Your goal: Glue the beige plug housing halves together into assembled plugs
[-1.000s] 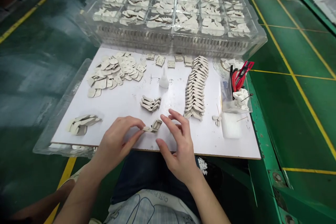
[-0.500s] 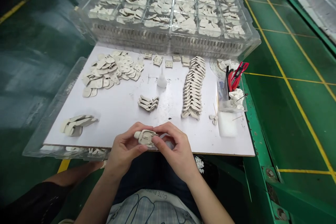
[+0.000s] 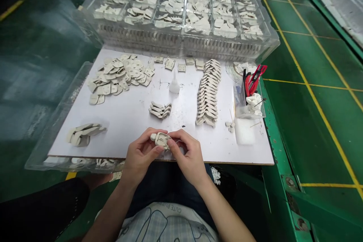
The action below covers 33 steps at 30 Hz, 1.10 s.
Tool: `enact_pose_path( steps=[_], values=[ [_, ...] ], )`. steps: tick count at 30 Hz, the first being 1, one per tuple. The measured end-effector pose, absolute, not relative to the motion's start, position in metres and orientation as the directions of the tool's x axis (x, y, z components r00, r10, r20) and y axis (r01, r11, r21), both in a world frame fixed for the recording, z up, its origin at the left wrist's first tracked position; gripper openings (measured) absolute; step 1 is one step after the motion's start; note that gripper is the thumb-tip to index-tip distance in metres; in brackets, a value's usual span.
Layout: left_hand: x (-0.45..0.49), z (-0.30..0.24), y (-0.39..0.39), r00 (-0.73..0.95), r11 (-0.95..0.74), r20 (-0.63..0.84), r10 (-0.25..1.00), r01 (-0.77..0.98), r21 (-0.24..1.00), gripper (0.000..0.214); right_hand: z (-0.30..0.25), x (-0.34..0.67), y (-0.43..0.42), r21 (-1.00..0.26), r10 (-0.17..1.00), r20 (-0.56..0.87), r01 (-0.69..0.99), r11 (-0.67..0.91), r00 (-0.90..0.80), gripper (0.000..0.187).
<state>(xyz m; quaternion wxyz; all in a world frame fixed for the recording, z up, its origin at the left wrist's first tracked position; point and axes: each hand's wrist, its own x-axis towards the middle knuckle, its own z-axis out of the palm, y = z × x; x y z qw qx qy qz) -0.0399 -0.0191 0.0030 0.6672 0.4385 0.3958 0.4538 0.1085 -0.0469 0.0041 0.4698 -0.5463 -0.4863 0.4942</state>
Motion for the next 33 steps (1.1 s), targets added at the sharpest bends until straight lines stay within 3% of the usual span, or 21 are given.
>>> enact_pose_path(
  steps=[7, 10, 14, 17, 20, 23, 25, 30, 33],
  values=[
    [-0.038, 0.003, -0.021, 0.251, 0.175, -0.111, 0.962, -0.248, 0.953, 0.022, 0.002, 0.109, -0.045, -0.994, 0.997, -0.057, 0.095, -0.062, 0.047, 0.015],
    [-0.039, 0.000, -0.020, 0.226, 0.208, -0.139, 0.964, -0.320, 0.924, 0.022, 0.006, 0.110, -0.044, -0.992, 0.998, -0.037, 0.118, -0.041, 0.044, 0.018],
    [-0.040, -0.003, -0.018, 0.156, 0.285, -0.239, 0.958, -0.479, 0.830, 0.029, 0.022, 0.120, -0.031, -0.974, 0.984, 0.068, 0.224, 0.029, 0.167, 0.019],
    [-0.039, -0.003, -0.017, 0.144, 0.294, -0.258, 0.955, -0.517, 0.804, 0.032, 0.036, 0.129, -0.004, -0.873, 0.953, 0.218, 0.478, 0.093, 0.212, 0.018],
    [-0.039, -0.003, -0.017, 0.163, 0.293, -0.244, 0.956, -0.468, 0.834, 0.031, 0.041, 0.134, 0.036, -0.666, 0.931, 0.318, 0.741, 0.083, 0.181, 0.031],
    [-0.040, -0.005, -0.016, 0.168, 0.284, -0.232, 0.958, -0.455, 0.844, 0.031, 0.034, 0.133, 0.074, -0.553, 0.931, 0.323, 0.832, 0.041, 0.169, 0.054],
    [-0.040, -0.006, -0.016, 0.172, 0.281, -0.227, 0.959, -0.458, 0.843, 0.032, 0.025, 0.130, 0.091, -0.536, 0.947, 0.289, 0.843, 0.035, 0.144, 0.059],
    [-0.041, -0.011, -0.016, 0.187, 0.262, -0.197, 0.962, -0.446, 0.856, 0.030, 0.015, 0.127, 0.101, -0.532, 0.985, 0.154, 0.847, 0.018, 0.075, 0.002],
    [-0.040, -0.012, -0.016, 0.196, 0.251, -0.180, 0.964, -0.443, 0.861, 0.030, 0.014, 0.127, 0.098, -0.509, 0.981, 0.176, 0.861, 0.020, 0.081, 0.011]
  ],
)
